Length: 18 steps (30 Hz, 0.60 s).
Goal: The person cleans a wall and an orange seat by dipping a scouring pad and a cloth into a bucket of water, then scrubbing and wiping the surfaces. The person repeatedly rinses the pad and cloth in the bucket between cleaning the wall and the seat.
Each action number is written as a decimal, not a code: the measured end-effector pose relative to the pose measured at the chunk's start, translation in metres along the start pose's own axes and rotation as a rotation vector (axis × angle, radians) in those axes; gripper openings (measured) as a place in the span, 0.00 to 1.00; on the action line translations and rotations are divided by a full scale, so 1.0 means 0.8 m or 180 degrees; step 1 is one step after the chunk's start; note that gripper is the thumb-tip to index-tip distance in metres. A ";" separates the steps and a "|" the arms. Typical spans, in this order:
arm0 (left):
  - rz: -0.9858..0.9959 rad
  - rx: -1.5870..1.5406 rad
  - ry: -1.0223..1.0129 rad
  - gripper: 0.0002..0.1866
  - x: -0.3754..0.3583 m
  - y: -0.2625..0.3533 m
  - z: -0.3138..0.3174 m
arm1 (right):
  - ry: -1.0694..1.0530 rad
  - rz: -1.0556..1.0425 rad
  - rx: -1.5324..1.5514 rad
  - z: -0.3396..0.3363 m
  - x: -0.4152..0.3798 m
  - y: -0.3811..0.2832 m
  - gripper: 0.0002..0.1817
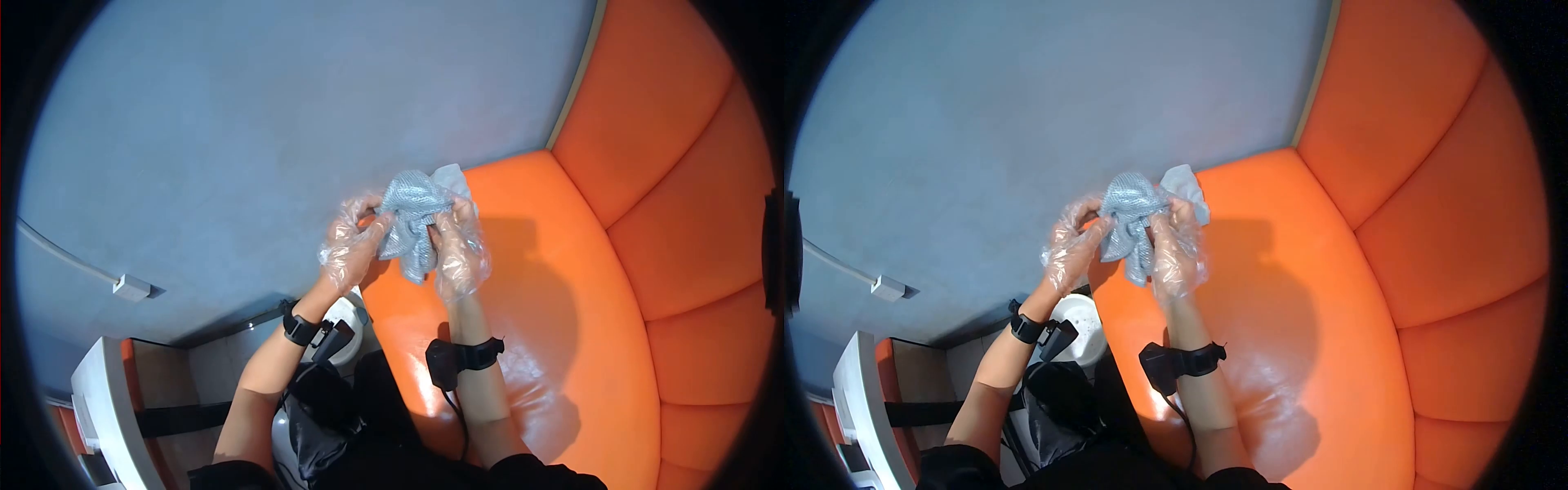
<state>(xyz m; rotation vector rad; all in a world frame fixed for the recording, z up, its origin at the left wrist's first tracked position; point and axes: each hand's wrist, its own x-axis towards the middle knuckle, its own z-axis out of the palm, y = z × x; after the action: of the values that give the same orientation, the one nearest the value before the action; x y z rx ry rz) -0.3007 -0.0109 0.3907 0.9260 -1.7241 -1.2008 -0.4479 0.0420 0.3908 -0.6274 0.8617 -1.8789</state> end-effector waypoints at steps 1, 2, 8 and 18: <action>0.0091 -0.0289 0.0306 0.16 0.001 -0.003 0.002 | -0.0073 0.0027 -0.0105 0.003 -0.002 -0.002 0.13; 0.0182 -0.0579 0.0598 0.14 0.004 0.002 0.007 | -0.0133 0.0047 -0.0209 0.005 -0.003 -0.008 0.13; 0.0261 -0.0826 0.0333 0.11 0.000 0.035 0.039 | -0.0111 0.0050 -0.0690 0.020 -0.012 -0.028 0.16; -0.0575 -0.1658 0.0063 0.24 -0.005 0.061 0.064 | -0.0271 -0.0132 -0.2561 0.015 -0.008 -0.021 0.17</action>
<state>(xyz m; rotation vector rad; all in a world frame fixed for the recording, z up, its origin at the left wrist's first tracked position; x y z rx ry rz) -0.3509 0.0242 0.4257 0.7754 -1.2328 -1.6490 -0.4457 0.0490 0.4109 -1.1987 1.5650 -1.4797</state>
